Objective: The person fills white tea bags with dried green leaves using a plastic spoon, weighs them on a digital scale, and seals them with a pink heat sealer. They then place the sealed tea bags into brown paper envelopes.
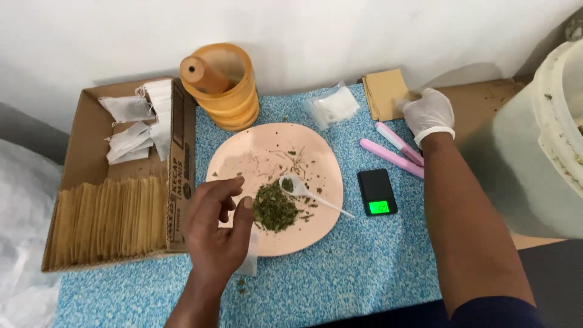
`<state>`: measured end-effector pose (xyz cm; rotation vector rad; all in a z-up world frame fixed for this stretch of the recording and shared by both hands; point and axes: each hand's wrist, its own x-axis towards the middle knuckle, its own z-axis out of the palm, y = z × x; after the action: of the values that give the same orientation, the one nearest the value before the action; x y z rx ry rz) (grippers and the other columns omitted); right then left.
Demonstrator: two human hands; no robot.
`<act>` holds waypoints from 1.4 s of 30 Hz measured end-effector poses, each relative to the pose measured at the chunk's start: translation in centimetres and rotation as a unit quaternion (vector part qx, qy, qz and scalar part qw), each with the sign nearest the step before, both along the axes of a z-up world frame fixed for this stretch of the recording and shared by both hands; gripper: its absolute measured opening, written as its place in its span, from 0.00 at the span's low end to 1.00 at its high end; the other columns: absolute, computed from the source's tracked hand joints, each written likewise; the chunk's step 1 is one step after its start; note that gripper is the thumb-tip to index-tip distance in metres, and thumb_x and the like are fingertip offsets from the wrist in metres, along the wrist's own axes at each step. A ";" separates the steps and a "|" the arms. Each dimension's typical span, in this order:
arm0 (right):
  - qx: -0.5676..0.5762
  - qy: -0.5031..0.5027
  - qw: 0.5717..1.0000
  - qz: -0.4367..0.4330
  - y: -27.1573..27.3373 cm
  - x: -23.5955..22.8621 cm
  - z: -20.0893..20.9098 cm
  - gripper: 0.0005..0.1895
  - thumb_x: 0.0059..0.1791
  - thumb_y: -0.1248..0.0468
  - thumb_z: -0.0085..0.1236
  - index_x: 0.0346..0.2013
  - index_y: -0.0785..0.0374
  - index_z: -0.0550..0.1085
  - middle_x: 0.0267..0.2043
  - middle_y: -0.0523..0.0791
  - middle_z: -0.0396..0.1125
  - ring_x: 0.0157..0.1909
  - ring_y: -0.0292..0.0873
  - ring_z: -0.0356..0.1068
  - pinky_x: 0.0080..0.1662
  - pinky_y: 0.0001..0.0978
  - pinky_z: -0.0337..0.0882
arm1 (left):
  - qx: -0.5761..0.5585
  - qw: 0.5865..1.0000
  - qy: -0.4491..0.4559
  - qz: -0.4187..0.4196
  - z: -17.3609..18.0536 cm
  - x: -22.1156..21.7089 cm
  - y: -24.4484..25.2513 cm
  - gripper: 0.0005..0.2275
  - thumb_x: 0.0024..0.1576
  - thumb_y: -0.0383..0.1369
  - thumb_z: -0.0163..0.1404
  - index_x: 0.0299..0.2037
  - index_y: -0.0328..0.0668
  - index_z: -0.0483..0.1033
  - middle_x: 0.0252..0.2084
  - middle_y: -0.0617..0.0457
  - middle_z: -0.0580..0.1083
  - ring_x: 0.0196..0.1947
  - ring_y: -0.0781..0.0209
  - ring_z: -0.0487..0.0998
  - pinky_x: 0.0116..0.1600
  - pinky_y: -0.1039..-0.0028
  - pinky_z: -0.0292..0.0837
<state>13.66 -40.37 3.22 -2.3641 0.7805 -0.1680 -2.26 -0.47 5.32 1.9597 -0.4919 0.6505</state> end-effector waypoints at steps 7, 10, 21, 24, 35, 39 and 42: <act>-0.047 0.043 0.997 -0.036 -1.4 2.0 -1.7 0.30 0.44 0.48 0.67 0.59 0.52 0.74 0.56 0.42 0.71 0.56 0.49 0.69 0.56 0.44 0.67 | -0.030 0.999 -0.031 0.010 2.2 2.4 -0.5 0.08 0.61 0.26 0.51 0.49 0.38 0.75 0.40 0.49 0.74 0.28 0.66 0.67 0.32 0.76 0.66; -0.059 0.063 0.995 -0.046 -0.8 1.8 -1.2 0.31 0.44 0.47 0.68 0.59 0.50 0.73 0.56 0.40 0.71 0.56 0.47 0.69 0.55 0.42 0.67 | -0.032 0.999 -0.032 -0.002 2.6 2.8 -0.4 0.09 0.63 0.28 0.50 0.52 0.38 0.73 0.42 0.49 0.74 0.30 0.66 0.67 0.33 0.76 0.66; -0.248 -0.015 0.968 -0.033 -1.7 2.7 -4.1 0.23 0.42 0.47 0.72 0.41 0.57 0.76 0.45 0.47 0.73 0.53 0.55 0.61 0.46 0.50 0.63 | -0.076 0.995 -0.059 -0.019 5.4 3.7 -0.4 0.08 0.62 0.27 0.49 0.49 0.33 0.74 0.37 0.48 0.73 0.30 0.64 0.69 0.34 0.74 0.67; -0.194 -0.106 0.975 -0.029 -1.4 2.2 -4.3 0.18 0.43 0.62 0.64 0.48 0.51 0.78 0.37 0.42 0.74 0.51 0.51 0.62 0.48 0.44 0.62 | -0.108 0.993 -0.044 -0.029 5.5 3.6 -0.3 0.09 0.63 0.30 0.49 0.50 0.36 0.73 0.37 0.49 0.73 0.31 0.64 0.70 0.35 0.73 0.68; 0.095 -0.329 0.939 0.041 8.6 -6.8 5.2 0.05 0.48 0.72 0.54 0.35 0.61 0.75 0.28 0.38 0.65 0.30 0.31 0.62 0.33 0.24 0.64 | -0.105 0.992 -0.026 -0.069 3.0 2.7 0.9 0.08 0.62 0.28 0.51 0.50 0.42 0.75 0.35 0.54 0.74 0.28 0.69 0.69 0.31 0.79 0.65; 0.222 -0.267 0.937 0.031 15.8 -12.5 9.2 0.10 0.49 0.71 0.57 0.44 0.59 0.75 0.42 0.41 0.72 0.44 0.36 0.72 0.37 0.32 0.82 | -0.072 0.994 -0.049 -0.072 1.6 2.8 0.9 0.07 0.62 0.30 0.49 0.49 0.42 0.75 0.43 0.50 0.77 0.41 0.58 0.77 0.35 0.73 0.71; 0.182 -0.237 0.944 0.140 17.8 -14.3 8.4 0.21 0.44 0.75 0.64 0.52 0.65 0.75 0.43 0.47 0.74 0.43 0.41 0.74 0.49 0.28 0.78 | -0.022 0.992 -0.116 -0.047 0.5 3.1 0.9 0.11 0.64 0.32 0.49 0.55 0.41 0.72 0.55 0.47 0.71 0.57 0.49 0.72 0.61 0.58 0.72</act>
<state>-0.63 -22.60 11.59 -1.9400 0.2150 -0.4156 0.89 0.40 5.79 1.8176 -0.7031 0.8272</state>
